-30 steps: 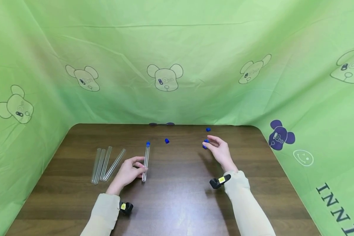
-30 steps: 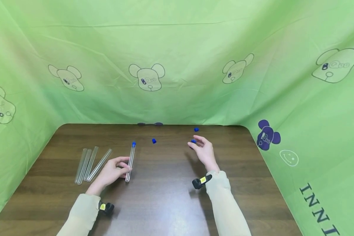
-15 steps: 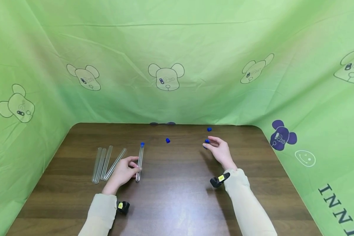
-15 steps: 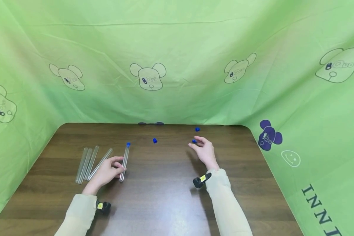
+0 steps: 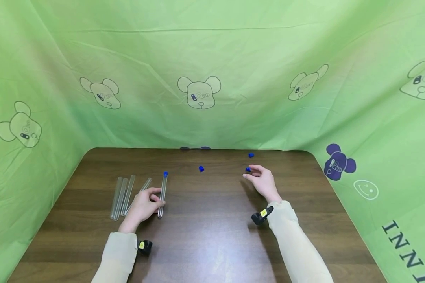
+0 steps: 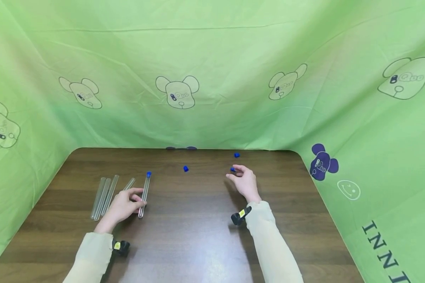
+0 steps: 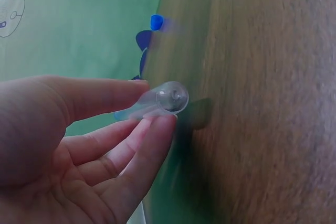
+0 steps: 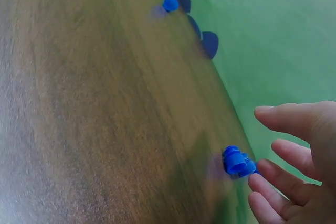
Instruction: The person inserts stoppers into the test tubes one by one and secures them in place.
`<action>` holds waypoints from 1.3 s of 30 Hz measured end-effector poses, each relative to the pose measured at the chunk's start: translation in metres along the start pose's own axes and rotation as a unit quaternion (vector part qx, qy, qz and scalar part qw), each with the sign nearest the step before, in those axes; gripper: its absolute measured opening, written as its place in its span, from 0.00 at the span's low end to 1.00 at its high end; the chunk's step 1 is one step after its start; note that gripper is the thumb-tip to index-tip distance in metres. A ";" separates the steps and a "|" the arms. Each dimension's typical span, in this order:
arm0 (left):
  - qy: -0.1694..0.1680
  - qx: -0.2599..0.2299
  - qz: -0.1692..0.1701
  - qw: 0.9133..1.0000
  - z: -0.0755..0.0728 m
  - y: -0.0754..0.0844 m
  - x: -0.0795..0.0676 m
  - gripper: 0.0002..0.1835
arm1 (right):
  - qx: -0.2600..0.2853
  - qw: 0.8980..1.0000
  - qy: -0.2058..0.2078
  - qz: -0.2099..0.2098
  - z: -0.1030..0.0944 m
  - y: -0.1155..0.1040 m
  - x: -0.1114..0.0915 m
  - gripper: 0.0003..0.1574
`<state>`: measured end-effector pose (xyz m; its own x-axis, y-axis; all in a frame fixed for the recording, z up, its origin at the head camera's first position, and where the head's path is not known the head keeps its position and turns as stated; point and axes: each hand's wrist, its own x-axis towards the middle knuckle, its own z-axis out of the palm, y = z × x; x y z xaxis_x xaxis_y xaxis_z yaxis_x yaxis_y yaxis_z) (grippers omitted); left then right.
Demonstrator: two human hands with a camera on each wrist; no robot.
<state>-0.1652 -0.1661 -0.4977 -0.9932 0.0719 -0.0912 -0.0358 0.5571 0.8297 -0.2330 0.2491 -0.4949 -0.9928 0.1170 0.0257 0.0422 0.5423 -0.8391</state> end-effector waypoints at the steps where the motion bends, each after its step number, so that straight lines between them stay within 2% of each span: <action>1: 0.000 0.005 0.000 1.000 0.000 -0.001 0.000 0.26 | -0.007 1.000 0.001 -0.002 0.000 0.000 0.000 0.32; 17: 0.013 0.057 -0.001 0.998 -0.002 -0.005 0.000 0.26 | -0.089 0.995 0.003 -0.039 0.005 0.001 0.003 0.26; 33: 0.041 0.090 0.013 0.995 -0.001 -0.002 -0.002 0.22 | -0.110 0.994 0.002 -0.027 0.007 0.003 0.003 0.23; 39: 0.043 0.096 0.008 0.994 0.000 -0.003 -0.002 0.22 | -0.109 0.994 0.008 -0.026 0.008 0.001 0.002 0.22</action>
<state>-0.1629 -0.1682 -0.5000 -0.9996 0.0165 -0.0243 -0.0056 0.7050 0.7091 -0.2356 0.2431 -0.5003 -0.9925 0.0960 0.0751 0.0163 0.7149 -0.6991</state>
